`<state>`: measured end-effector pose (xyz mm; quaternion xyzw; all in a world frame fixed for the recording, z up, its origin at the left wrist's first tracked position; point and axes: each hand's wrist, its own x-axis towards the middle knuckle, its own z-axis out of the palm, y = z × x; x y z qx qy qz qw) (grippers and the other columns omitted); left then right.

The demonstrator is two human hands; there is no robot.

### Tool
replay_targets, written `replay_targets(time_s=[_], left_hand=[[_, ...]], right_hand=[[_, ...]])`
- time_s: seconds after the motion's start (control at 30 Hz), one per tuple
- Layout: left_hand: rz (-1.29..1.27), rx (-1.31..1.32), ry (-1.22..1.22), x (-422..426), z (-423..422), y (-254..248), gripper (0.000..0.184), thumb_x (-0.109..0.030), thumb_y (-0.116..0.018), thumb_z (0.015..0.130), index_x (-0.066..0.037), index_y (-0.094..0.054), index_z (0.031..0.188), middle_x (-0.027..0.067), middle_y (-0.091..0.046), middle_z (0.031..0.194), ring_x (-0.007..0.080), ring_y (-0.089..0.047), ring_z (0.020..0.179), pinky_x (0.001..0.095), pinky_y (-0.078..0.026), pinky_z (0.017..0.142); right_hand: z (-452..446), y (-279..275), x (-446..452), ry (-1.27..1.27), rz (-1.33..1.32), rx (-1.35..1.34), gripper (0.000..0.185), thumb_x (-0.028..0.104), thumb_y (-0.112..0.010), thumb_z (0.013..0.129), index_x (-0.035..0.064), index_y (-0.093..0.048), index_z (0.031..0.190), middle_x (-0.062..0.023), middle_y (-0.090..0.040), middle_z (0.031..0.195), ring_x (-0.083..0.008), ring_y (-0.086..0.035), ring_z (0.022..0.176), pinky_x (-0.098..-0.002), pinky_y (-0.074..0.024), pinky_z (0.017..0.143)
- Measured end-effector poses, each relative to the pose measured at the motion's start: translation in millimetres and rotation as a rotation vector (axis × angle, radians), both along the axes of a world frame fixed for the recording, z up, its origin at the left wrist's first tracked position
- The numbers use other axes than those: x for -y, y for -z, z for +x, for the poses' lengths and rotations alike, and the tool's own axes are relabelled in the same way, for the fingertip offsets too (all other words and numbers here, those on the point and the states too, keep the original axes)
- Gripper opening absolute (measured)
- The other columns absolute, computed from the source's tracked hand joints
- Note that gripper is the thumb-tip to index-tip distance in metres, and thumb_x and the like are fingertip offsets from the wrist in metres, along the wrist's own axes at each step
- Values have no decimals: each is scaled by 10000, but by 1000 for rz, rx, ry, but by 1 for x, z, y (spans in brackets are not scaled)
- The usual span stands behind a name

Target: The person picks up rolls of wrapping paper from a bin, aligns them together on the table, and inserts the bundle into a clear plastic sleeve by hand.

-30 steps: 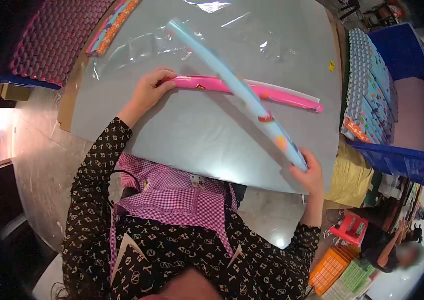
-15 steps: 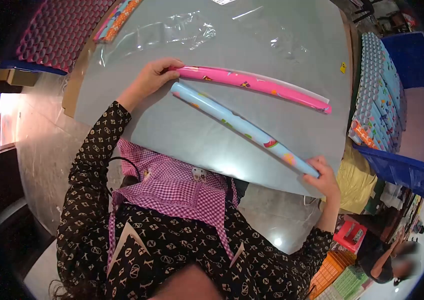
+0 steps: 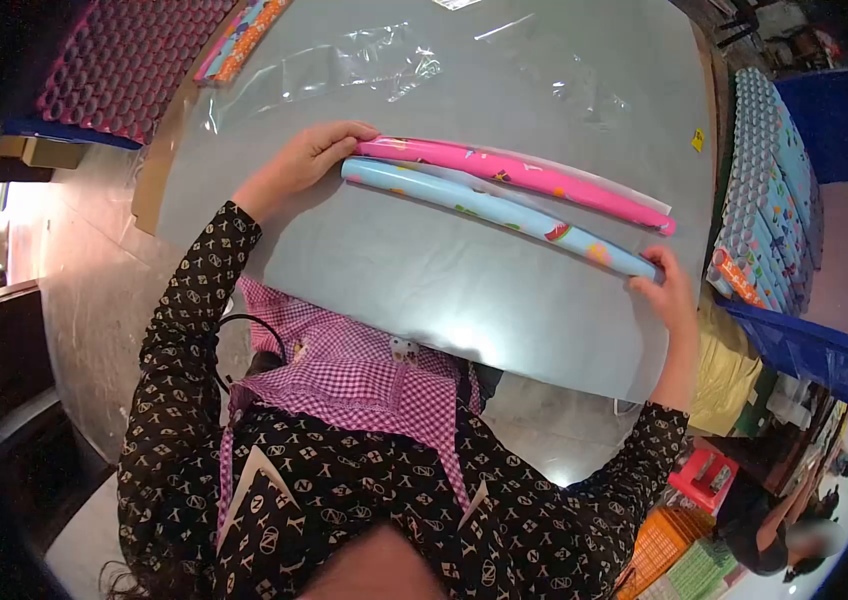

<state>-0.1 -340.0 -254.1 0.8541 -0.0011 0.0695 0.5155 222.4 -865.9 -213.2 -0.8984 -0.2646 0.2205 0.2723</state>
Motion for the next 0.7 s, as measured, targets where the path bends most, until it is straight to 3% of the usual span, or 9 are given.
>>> replay_targets(time_s=[0.1,0.17,0.2,0.27,0.4,0.6,0.7], left_hand=[[56,21,35,0,-2,-6,316,-182,-599,941,-33,-607,1220,104,-685,1060,222,-643,981,345,-502,877],[-75,-40,76,1,-4,-6,440,-224,-720,857,-29,-600,1233,102,-675,1085,231,-640,982,353,-509,865],[-76,-43,76,0,-4,-5,440,-224,-720,857,-29,-600,1233,102,-675,1085,231,-640,982,353,-509,865],[-2,15,127,-2,-1,-3,584,-251,-820,756,-38,-594,1250,100,-665,1111,233,-635,990,349,-513,863],[46,69,145,-1,-4,-3,645,-250,-856,710,-35,-587,1256,96,-655,1132,222,-629,997,341,-514,865],[103,106,118,-2,-3,14,612,-181,-853,711,-25,-592,1242,115,-635,1230,239,-628,1059,352,-512,903],[-92,-2,63,5,-8,8,602,-150,-845,714,-26,-594,1247,127,-623,1266,261,-619,1100,361,-502,939]], right_hand=[[6,1,-7,6,-4,79,407,79,-759,715,32,-609,1091,-10,-613,1028,-141,-583,952,-285,-471,839],[7,2,-12,7,4,116,416,72,-756,717,34,-610,1105,-16,-615,1012,-139,-582,952,-286,-475,833],[9,4,-11,7,3,113,416,72,-756,717,34,-610,1105,-16,-615,1012,-139,-582,952,-286,-475,833],[13,11,-9,31,42,138,395,91,-759,711,44,-623,1078,-75,-656,1014,-198,-613,953,-318,-471,846],[18,15,-13,12,59,166,398,62,-734,730,30,-611,1107,-50,-625,1026,-157,-592,974,-300,-476,862],[11,10,-24,-79,128,356,376,89,-747,720,50,-630,1075,-95,-626,1064,-275,-591,1031,-356,-459,900],[15,19,-21,-134,121,563,370,117,-754,724,67,-639,1072,-91,-615,1112,-310,-561,1082,-390,-438,936]])
